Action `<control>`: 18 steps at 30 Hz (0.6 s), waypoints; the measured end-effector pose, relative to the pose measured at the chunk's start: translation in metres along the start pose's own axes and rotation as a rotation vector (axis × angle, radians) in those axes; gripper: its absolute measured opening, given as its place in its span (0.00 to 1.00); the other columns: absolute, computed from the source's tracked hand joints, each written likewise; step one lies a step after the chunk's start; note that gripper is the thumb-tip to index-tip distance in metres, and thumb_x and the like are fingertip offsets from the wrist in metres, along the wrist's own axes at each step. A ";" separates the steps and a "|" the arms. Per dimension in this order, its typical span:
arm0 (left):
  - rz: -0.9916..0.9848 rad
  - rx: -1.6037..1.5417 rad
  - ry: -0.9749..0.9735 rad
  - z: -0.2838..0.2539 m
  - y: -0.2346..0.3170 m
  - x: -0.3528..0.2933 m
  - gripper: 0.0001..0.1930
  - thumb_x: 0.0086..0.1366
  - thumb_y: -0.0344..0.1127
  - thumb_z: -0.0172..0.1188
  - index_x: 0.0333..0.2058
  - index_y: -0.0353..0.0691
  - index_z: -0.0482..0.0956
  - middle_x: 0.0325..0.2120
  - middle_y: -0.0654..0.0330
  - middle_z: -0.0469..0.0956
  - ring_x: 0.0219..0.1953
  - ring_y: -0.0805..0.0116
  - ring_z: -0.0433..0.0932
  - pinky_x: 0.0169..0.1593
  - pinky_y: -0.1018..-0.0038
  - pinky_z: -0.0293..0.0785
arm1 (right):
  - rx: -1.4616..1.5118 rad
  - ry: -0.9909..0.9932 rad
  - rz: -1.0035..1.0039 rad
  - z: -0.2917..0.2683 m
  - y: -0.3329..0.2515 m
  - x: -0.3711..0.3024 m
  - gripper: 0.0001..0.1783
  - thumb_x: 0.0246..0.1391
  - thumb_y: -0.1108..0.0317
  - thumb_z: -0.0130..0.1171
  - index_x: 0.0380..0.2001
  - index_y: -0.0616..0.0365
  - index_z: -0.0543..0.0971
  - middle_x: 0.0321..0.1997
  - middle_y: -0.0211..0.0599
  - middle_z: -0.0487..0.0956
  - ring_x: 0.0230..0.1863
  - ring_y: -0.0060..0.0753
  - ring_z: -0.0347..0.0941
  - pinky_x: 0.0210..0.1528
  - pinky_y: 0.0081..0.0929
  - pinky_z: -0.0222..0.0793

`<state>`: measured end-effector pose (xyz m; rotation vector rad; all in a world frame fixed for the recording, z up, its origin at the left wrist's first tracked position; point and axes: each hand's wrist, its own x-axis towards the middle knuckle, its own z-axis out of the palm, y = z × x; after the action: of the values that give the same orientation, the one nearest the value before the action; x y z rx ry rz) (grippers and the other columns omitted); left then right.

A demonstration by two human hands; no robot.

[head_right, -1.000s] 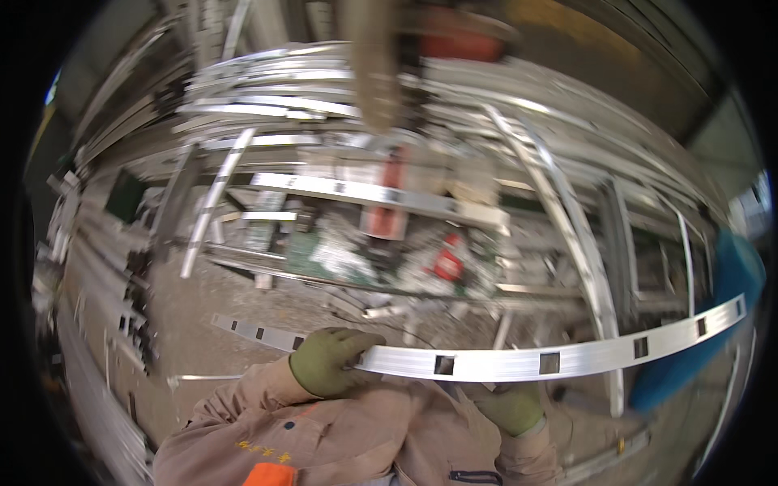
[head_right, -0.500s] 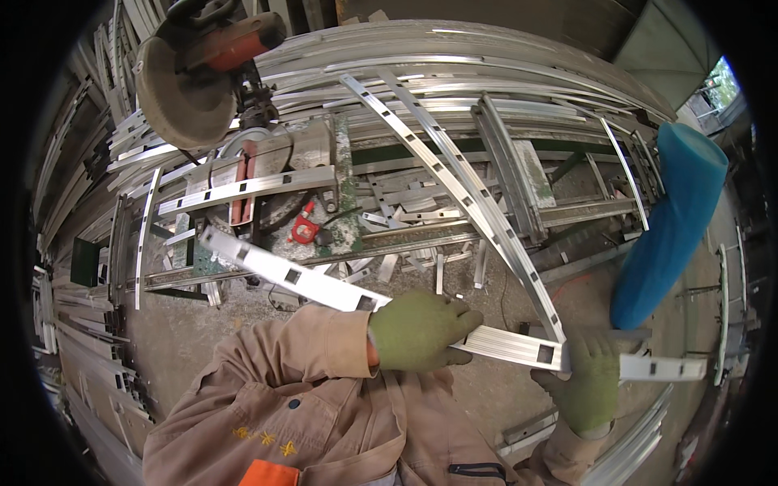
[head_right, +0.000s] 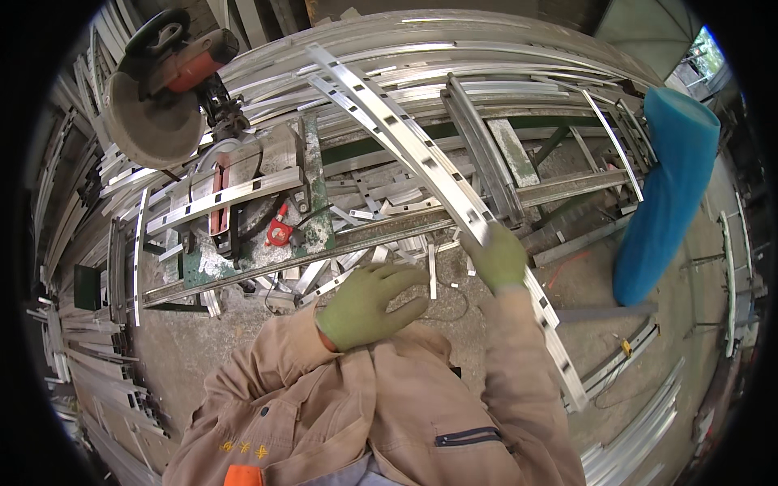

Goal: The person uses a chop saw to cut aluminum profiles into shorter pieces. They repeatedly pick up profiles, position them on the saw, cut them, and place the cut pieces aside in a pile.

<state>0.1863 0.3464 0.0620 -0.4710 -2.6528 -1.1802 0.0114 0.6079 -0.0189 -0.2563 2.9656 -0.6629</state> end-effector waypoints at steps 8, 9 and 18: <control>-0.519 -0.155 0.177 -0.038 -0.029 -0.107 0.20 0.78 0.41 0.76 0.63 0.40 0.92 0.57 0.46 0.94 0.56 0.49 0.95 0.61 0.56 0.90 | -0.027 0.156 -0.137 0.118 -0.024 0.179 0.39 0.65 0.39 0.79 0.58 0.67 0.90 0.73 0.62 0.86 0.72 0.71 0.83 0.76 0.59 0.80; -0.567 -0.167 0.231 -0.041 -0.030 -0.121 0.20 0.78 0.40 0.76 0.64 0.39 0.92 0.56 0.46 0.94 0.54 0.53 0.96 0.60 0.59 0.91 | -0.002 0.112 -0.112 0.125 -0.021 0.189 0.40 0.65 0.38 0.79 0.60 0.67 0.90 0.74 0.61 0.85 0.73 0.71 0.83 0.75 0.59 0.80; -0.982 -0.275 0.451 -0.037 -0.041 -0.197 0.21 0.82 0.37 0.75 0.67 0.33 0.89 0.48 0.52 0.95 0.43 0.72 0.92 0.49 0.71 0.89 | -0.101 -0.068 -0.133 0.148 -0.007 0.205 0.57 0.58 0.33 0.84 0.81 0.54 0.76 0.79 0.60 0.81 0.71 0.71 0.85 0.73 0.63 0.83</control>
<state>0.3567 0.2517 -0.0020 1.0688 -2.2940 -1.6141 -0.1705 0.5026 -0.1597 -0.4781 2.9398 -0.5069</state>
